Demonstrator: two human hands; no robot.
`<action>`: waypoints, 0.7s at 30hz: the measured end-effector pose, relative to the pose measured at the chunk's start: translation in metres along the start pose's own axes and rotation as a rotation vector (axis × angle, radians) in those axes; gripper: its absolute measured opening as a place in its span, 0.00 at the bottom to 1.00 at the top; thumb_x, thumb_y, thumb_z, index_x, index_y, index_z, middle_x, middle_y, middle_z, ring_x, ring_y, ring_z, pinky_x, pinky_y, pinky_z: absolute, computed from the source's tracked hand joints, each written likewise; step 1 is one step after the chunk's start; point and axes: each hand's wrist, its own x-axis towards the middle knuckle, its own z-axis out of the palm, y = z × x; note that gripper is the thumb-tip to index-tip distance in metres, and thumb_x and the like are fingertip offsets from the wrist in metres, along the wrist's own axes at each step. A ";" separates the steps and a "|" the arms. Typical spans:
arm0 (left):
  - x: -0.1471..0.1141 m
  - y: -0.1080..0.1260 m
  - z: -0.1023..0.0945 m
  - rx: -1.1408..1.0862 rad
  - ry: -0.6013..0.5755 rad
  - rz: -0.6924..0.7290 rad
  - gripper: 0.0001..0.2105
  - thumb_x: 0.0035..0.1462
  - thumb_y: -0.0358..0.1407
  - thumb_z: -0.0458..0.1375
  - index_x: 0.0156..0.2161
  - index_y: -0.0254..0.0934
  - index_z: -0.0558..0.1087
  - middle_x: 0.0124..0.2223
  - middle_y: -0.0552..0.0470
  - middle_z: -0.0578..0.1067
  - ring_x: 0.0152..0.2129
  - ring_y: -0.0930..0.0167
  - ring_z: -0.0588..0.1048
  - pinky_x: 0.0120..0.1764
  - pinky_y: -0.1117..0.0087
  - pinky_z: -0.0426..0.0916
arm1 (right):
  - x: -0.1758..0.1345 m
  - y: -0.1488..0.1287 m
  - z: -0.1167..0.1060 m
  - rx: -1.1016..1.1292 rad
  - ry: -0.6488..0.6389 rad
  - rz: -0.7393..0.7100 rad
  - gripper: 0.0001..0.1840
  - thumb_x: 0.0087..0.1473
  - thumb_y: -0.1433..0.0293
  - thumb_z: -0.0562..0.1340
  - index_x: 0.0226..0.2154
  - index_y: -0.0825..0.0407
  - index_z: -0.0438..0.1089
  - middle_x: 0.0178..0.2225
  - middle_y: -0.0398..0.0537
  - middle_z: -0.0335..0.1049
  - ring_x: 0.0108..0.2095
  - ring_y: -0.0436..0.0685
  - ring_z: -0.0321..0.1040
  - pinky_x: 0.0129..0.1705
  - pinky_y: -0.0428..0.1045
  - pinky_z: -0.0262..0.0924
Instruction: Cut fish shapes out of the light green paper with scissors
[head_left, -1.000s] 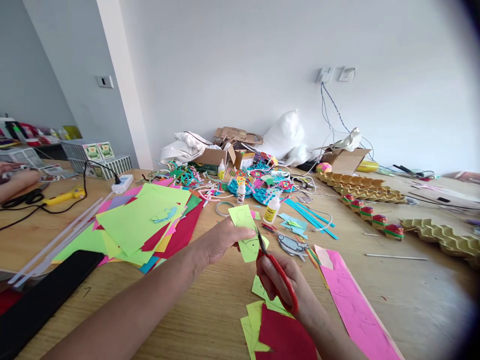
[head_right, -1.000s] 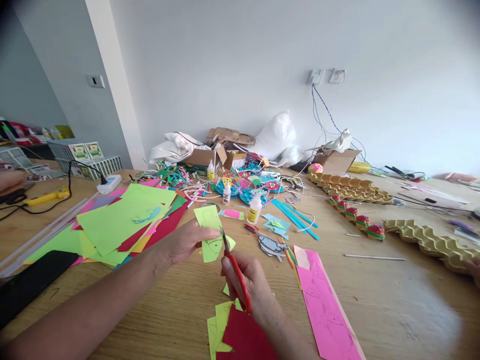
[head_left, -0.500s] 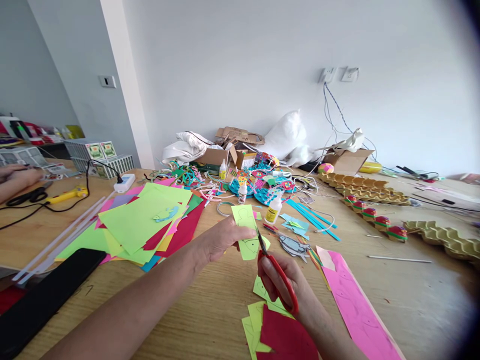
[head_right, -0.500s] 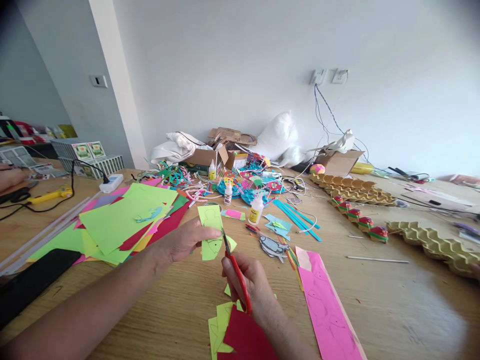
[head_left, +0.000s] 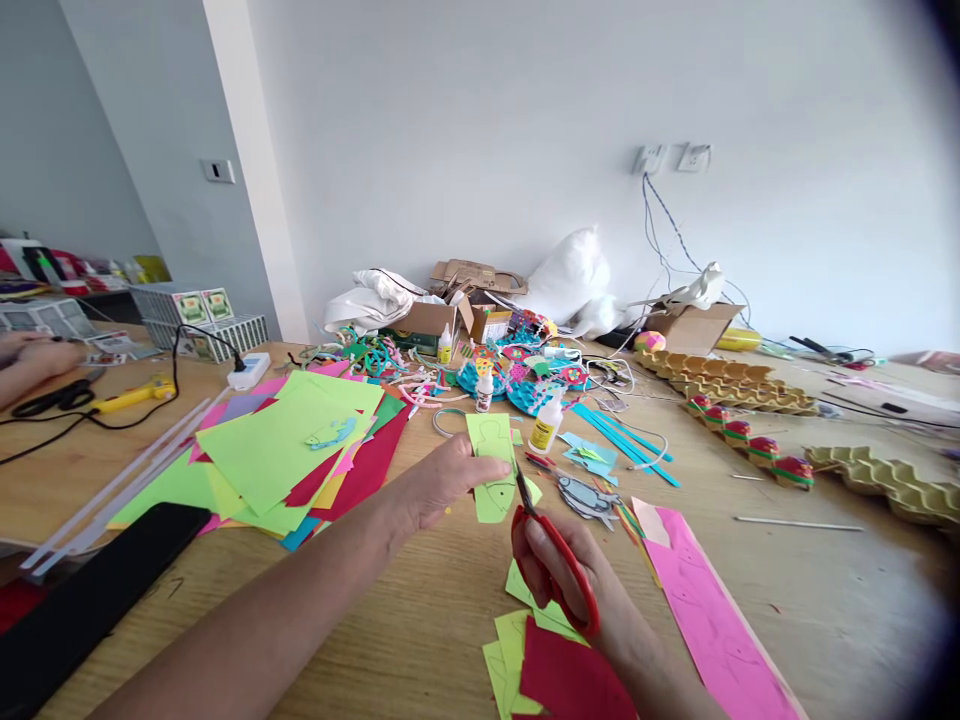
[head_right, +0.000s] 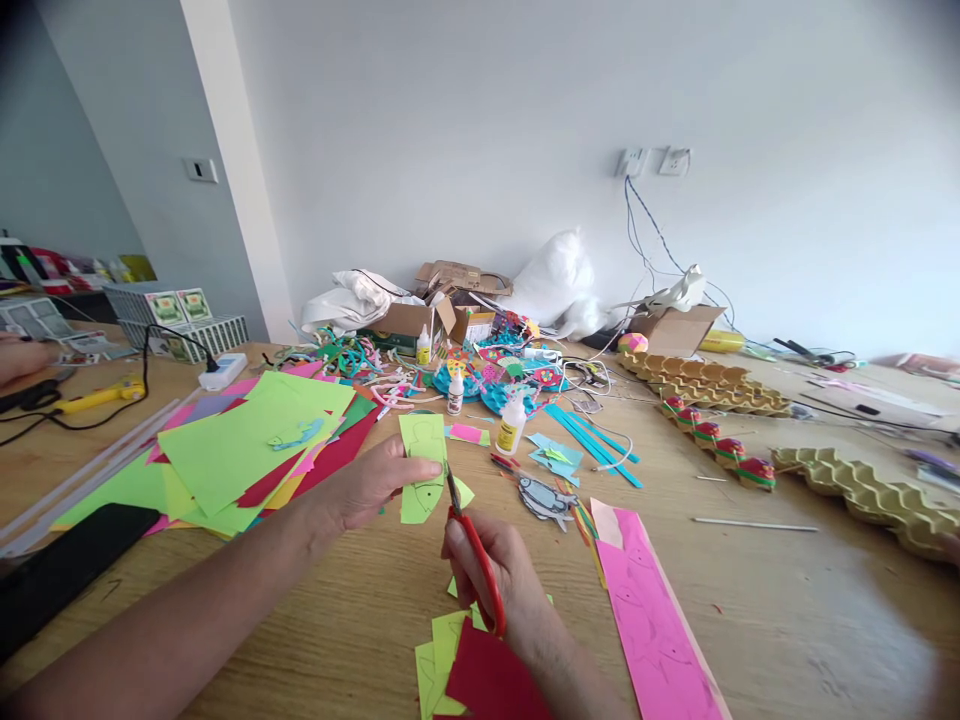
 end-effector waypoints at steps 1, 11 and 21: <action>0.000 0.000 0.000 -0.005 0.000 0.008 0.09 0.41 0.36 0.58 0.31 0.34 0.68 0.26 0.55 0.70 0.24 0.74 0.67 0.29 0.73 0.60 | -0.001 -0.002 0.000 -0.012 -0.009 -0.004 0.24 0.51 0.49 0.51 0.18 0.50 0.57 0.11 0.36 0.53 0.13 0.47 0.49 0.16 0.44 0.44; 0.000 -0.002 -0.001 0.006 -0.017 0.027 0.08 0.42 0.35 0.58 0.30 0.34 0.66 0.25 0.57 0.68 0.22 0.76 0.66 0.26 0.74 0.59 | -0.002 -0.005 0.000 -0.046 -0.026 -0.004 0.23 0.52 0.50 0.50 0.17 0.49 0.57 0.12 0.36 0.53 0.13 0.48 0.49 0.17 0.45 0.45; 0.001 -0.002 0.003 0.025 -0.015 0.019 0.07 0.43 0.34 0.56 0.30 0.34 0.67 0.29 0.52 0.73 0.28 0.71 0.71 0.30 0.73 0.61 | -0.002 -0.005 0.000 -0.037 -0.026 -0.003 0.24 0.52 0.50 0.50 0.18 0.50 0.57 0.12 0.36 0.53 0.14 0.47 0.49 0.17 0.45 0.45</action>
